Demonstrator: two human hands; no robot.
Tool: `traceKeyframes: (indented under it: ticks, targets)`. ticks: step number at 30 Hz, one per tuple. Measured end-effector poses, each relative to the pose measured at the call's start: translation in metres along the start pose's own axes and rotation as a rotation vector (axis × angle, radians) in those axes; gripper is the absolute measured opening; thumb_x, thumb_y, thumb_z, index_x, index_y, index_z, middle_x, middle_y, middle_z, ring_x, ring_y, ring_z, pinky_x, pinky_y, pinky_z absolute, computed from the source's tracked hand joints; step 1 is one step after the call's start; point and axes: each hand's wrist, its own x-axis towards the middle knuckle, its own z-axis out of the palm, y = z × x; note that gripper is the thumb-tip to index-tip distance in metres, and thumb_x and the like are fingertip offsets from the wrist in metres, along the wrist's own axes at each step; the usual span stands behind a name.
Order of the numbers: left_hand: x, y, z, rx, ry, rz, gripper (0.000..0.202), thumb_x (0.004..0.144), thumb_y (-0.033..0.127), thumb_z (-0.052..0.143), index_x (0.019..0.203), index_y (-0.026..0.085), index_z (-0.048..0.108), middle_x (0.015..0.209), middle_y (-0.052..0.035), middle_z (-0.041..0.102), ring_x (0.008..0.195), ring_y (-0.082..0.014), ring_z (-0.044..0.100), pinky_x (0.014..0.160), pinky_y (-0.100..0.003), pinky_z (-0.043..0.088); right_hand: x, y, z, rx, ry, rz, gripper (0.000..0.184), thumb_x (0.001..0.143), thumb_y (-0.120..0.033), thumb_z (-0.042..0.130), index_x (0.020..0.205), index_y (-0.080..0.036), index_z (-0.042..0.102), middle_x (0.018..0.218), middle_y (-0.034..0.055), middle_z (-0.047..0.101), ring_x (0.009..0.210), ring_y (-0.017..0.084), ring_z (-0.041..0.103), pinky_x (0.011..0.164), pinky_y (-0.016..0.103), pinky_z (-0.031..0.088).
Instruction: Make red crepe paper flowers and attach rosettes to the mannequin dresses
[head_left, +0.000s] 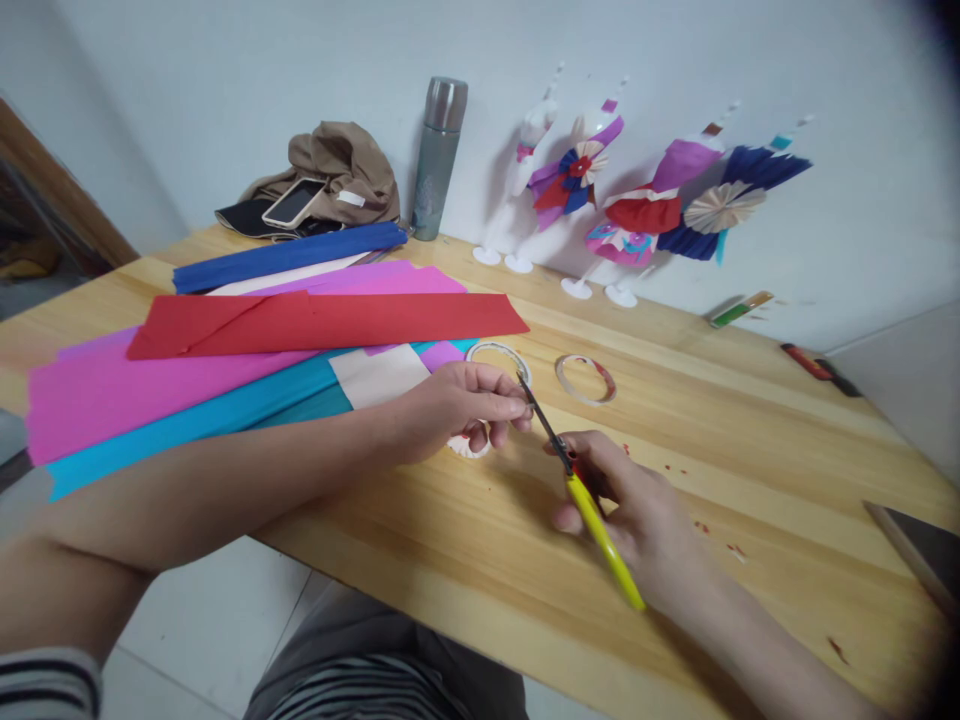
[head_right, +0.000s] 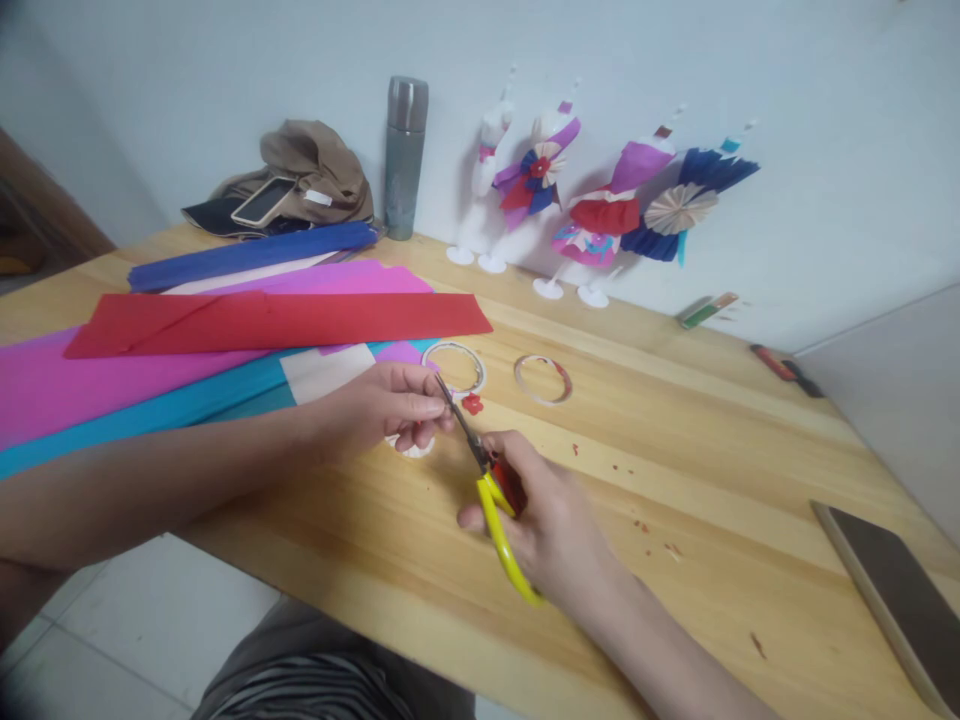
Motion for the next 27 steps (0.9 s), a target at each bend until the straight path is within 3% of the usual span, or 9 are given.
traceKeyframes:
  ticks: [3, 7, 10, 13, 16, 18, 20, 23, 27]
  targets:
    - [0.0, 0.003, 0.0, 0.003, 0.04, 0.003, 0.012, 0.075, 0.021, 0.064, 0.068, 0.012, 0.06, 0.059, 0.0003, 0.059, 0.047, -0.005, 0.052, 0.041, -0.016, 0.035, -0.008, 0.013, -0.01, -0.016, -0.031, 0.043, 0.031, 0.081, -0.049, 0.065, 0.096, -0.022, 0.056, 0.062, -0.0036, 0.05, 0.05, 0.013, 0.048, 0.047, 0.025, 0.041]
    - [0.002, 0.008, -0.002, -0.036, 0.244, 0.051, 0.011, 0.078, 0.016, 0.062, 0.068, 0.012, 0.059, 0.069, -0.0013, 0.064, 0.045, -0.0035, 0.05, 0.039, -0.016, 0.033, -0.019, 0.032, -0.027, -0.171, -0.038, 0.098, 0.029, 0.081, -0.044, 0.065, 0.102, -0.024, 0.058, 0.064, 0.0006, 0.059, 0.051, 0.018, 0.057, 0.046, 0.029, 0.047]
    - [0.003, 0.009, -0.004, -0.016, 0.329, 0.068, 0.015, 0.081, 0.016, 0.06, 0.067, 0.011, 0.059, 0.066, -0.0003, 0.061, 0.044, -0.0025, 0.048, 0.038, -0.016, 0.032, -0.026, 0.042, -0.033, -0.229, -0.095, 0.063, 0.036, 0.084, -0.033, 0.058, 0.119, -0.024, 0.059, 0.095, 0.0118, 0.071, 0.074, 0.026, 0.071, 0.06, 0.035, 0.059]
    - [0.004, 0.007, -0.005, 0.001, 0.301, 0.066, 0.014, 0.081, 0.017, 0.06, 0.068, 0.012, 0.06, 0.069, -0.0015, 0.063, 0.045, -0.0029, 0.049, 0.038, -0.016, 0.033, -0.032, 0.047, -0.034, -0.271, -0.175, 0.051, 0.043, 0.087, -0.029, 0.053, 0.129, -0.022, 0.057, 0.116, 0.0152, 0.069, 0.095, 0.028, 0.072, 0.076, 0.037, 0.062]
    - [0.003, 0.003, -0.006, 0.065, 0.241, 0.068, 0.012, 0.08, 0.02, 0.061, 0.071, 0.013, 0.062, 0.066, -0.0018, 0.064, 0.044, -0.004, 0.049, 0.038, -0.016, 0.033, -0.036, 0.042, -0.034, -0.487, -0.146, 0.066, 0.041, 0.089, -0.031, 0.049, 0.127, -0.022, 0.061, 0.1, 0.0143, 0.073, 0.077, 0.031, 0.073, 0.057, 0.04, 0.059]
    - [0.002, 0.002, -0.005, 0.15, 0.202, 0.068, 0.011, 0.081, 0.022, 0.061, 0.073, 0.013, 0.063, 0.057, 0.0004, 0.06, 0.042, -0.0048, 0.047, 0.039, -0.016, 0.034, -0.035, 0.034, -0.035, -0.638, -0.064, 0.078, 0.036, 0.091, -0.033, 0.049, 0.121, -0.024, 0.064, 0.083, 0.0115, 0.072, 0.06, 0.03, 0.069, 0.042, 0.039, 0.049]
    - [-0.001, 0.003, -0.002, 0.24, 0.178, 0.061, 0.011, 0.08, 0.022, 0.062, 0.074, 0.013, 0.062, 0.05, 0.0025, 0.056, 0.041, -0.005, 0.045, 0.04, -0.016, 0.034, -0.029, 0.024, -0.034, -0.575, 0.079, 0.005, 0.027, 0.091, -0.033, 0.051, 0.112, -0.024, 0.066, 0.087, 0.0103, 0.072, 0.064, 0.027, 0.069, 0.047, 0.037, 0.05]
    - [-0.006, 0.005, 0.005, 0.333, 0.15, 0.031, 0.01, 0.079, 0.023, 0.062, 0.076, 0.013, 0.062, 0.048, 0.0037, 0.054, 0.041, -0.0053, 0.044, 0.041, -0.017, 0.033, -0.012, 0.006, -0.028, -0.191, 0.244, -0.156, 0.013, 0.09, -0.029, 0.059, 0.1, -0.024, 0.065, 0.091, 0.0073, 0.071, 0.07, 0.02, 0.068, 0.061, 0.034, 0.056]
    - [-0.008, 0.007, 0.009, 0.345, 0.103, 0.021, 0.011, 0.078, 0.025, 0.06, 0.077, 0.015, 0.062, 0.048, 0.0045, 0.052, 0.043, -0.0065, 0.046, 0.043, -0.018, 0.035, 0.018, -0.017, -0.018, -0.065, 0.292, -0.234, 0.011, 0.089, -0.02, 0.061, 0.097, -0.026, 0.066, 0.088, 0.0046, 0.071, 0.073, 0.019, 0.067, 0.068, 0.035, 0.055]
